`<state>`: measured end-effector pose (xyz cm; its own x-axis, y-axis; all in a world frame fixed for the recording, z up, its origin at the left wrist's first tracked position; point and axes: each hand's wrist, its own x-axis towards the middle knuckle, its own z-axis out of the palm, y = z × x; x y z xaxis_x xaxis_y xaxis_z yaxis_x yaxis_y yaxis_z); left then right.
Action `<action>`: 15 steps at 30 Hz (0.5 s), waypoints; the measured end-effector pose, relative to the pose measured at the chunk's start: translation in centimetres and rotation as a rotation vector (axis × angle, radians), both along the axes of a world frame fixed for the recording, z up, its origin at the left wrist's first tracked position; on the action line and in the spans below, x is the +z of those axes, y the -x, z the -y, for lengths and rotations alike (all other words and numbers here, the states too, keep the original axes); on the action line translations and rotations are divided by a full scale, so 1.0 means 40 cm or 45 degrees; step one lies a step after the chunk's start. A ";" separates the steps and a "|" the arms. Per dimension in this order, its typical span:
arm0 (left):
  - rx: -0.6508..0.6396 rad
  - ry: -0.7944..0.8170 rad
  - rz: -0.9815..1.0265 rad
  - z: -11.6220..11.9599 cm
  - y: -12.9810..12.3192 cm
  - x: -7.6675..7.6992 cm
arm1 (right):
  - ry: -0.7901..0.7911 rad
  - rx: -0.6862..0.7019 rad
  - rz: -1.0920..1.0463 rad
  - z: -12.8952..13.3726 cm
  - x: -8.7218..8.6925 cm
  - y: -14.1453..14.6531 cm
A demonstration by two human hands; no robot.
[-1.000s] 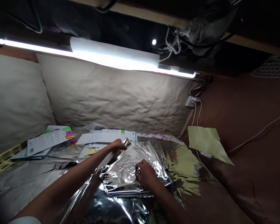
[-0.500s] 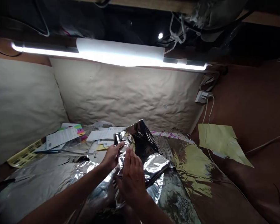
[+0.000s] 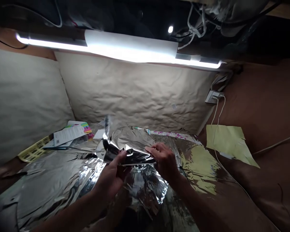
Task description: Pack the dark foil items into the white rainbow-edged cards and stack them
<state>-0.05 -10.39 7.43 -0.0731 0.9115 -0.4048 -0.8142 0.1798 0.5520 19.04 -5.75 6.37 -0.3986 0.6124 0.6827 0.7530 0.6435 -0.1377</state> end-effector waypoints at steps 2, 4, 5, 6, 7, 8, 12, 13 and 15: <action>-0.051 0.094 0.017 0.036 -0.009 -0.026 | -0.064 0.089 0.082 -0.022 -0.015 -0.044; -0.043 0.162 0.061 0.061 -0.028 -0.065 | -0.081 0.122 0.144 -0.009 -0.066 -0.061; -0.028 0.181 0.084 0.068 -0.041 -0.087 | -0.087 0.108 0.150 0.012 -0.100 -0.058; -0.011 0.198 0.103 0.073 -0.055 -0.109 | -0.086 0.082 0.147 0.039 -0.135 -0.049; 0.003 0.210 0.114 0.076 -0.070 -0.131 | -0.082 0.046 0.125 0.071 -0.169 -0.034; 0.008 0.218 0.119 0.079 -0.085 -0.154 | -0.063 0.025 0.114 0.102 -0.199 -0.019; -0.138 0.158 0.092 0.117 -0.118 -0.236 | 0.039 0.057 0.056 0.164 -0.259 0.011; -0.289 0.098 0.055 0.134 -0.111 -0.247 | 0.062 0.076 0.014 0.157 -0.261 0.000; -0.758 -0.120 -0.090 0.167 -0.075 -0.246 | 0.105 0.133 -0.075 0.129 -0.258 -0.045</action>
